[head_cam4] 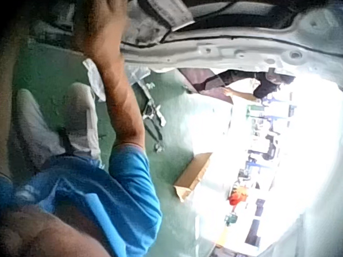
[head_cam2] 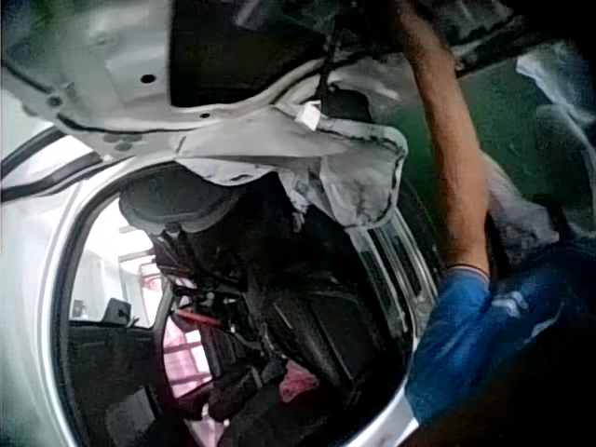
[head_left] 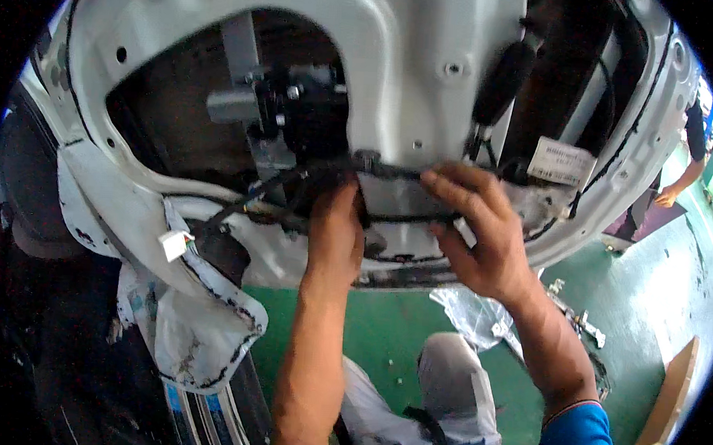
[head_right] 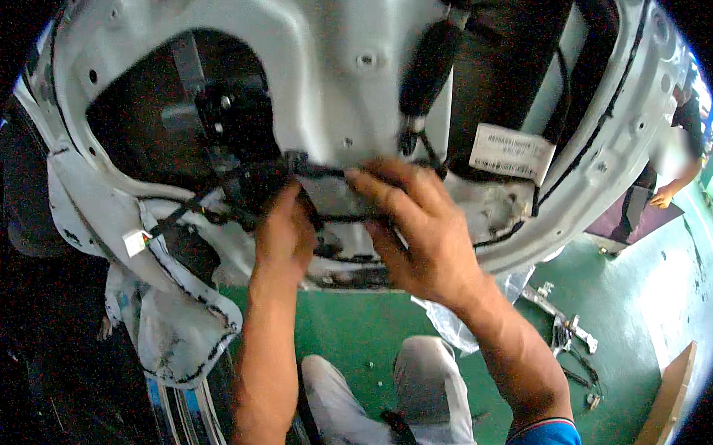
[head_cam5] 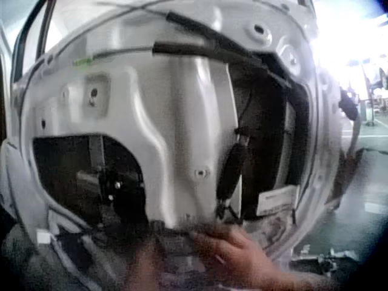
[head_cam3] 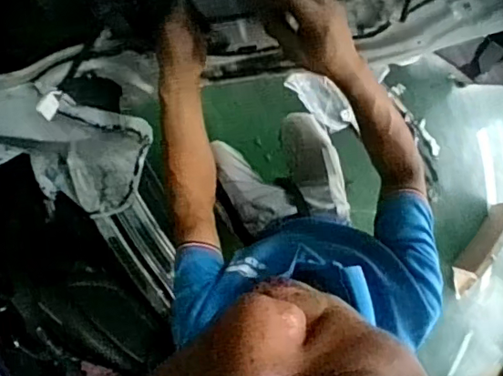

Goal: The person installs a window regulator and motor into a car door, routes and secures wiring, and fastens components with a screwdriver. The person also handles a door panel and various fasteners while working inside the door cavity.

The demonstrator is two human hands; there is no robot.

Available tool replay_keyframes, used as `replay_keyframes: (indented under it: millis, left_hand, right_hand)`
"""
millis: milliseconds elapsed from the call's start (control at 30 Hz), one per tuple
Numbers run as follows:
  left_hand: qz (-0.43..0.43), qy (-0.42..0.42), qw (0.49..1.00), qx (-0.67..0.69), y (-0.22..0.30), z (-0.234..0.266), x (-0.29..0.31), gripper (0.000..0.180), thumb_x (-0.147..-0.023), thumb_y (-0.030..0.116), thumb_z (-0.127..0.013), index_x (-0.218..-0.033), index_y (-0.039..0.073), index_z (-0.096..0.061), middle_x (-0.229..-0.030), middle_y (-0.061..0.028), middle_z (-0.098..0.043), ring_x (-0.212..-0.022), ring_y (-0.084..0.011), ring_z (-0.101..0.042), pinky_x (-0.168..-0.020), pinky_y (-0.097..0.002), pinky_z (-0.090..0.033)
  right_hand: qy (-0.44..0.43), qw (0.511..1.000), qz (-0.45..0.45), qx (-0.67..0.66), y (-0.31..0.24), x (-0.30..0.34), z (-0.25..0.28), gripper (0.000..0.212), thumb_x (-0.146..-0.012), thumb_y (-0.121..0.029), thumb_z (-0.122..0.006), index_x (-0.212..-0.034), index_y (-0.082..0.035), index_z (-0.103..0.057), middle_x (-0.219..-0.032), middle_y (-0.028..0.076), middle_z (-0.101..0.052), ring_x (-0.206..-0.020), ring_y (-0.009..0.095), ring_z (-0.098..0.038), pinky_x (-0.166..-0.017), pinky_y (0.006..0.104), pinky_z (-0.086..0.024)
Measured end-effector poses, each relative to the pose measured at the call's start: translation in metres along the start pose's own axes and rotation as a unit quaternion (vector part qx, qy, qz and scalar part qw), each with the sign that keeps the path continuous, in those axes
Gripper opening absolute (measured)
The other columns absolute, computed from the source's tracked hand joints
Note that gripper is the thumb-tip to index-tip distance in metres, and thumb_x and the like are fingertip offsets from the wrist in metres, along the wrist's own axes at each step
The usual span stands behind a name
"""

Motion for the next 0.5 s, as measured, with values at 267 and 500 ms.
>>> replay_keyframes:
  millis: [267,500]
  left_hand:
    - [0.037,0.071,0.991,0.104,0.001,0.022,-0.011,0.031,-0.102,0.027,-0.051,-0.073,0.019,-0.053,-0.060,0.0072,-0.045,-0.056,-0.0071,-0.046,-0.052,-0.0252,-0.043]
    - [-0.084,-0.104,0.988,0.080,0.027,-0.011,0.013,0.033,-0.103,0.032,-0.048,-0.115,0.005,-0.064,-0.110,-0.0083,-0.068,-0.102,-0.0180,-0.061,-0.099,-0.0345,-0.044]
  right_hand:
    - [-0.211,0.965,-0.069,-0.137,0.002,0.123,-0.064,0.028,-0.079,0.006,-0.067,-0.106,0.001,-0.068,-0.101,0.016,-0.068,-0.090,0.030,-0.066,-0.076,0.0380,-0.053]
    - [-0.651,0.662,-0.371,-0.001,0.087,0.501,-0.292,0.026,-0.080,-0.011,-0.061,-0.105,-0.014,-0.071,-0.100,0.013,-0.072,-0.093,0.036,-0.069,-0.078,0.0477,-0.057]
Point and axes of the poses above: each hand's wrist, its own x-axis away from the middle knuckle, its own z-axis out of the back of the hand, y = z × x, the point moved 10 cm from there along -x, towards the middle knuckle
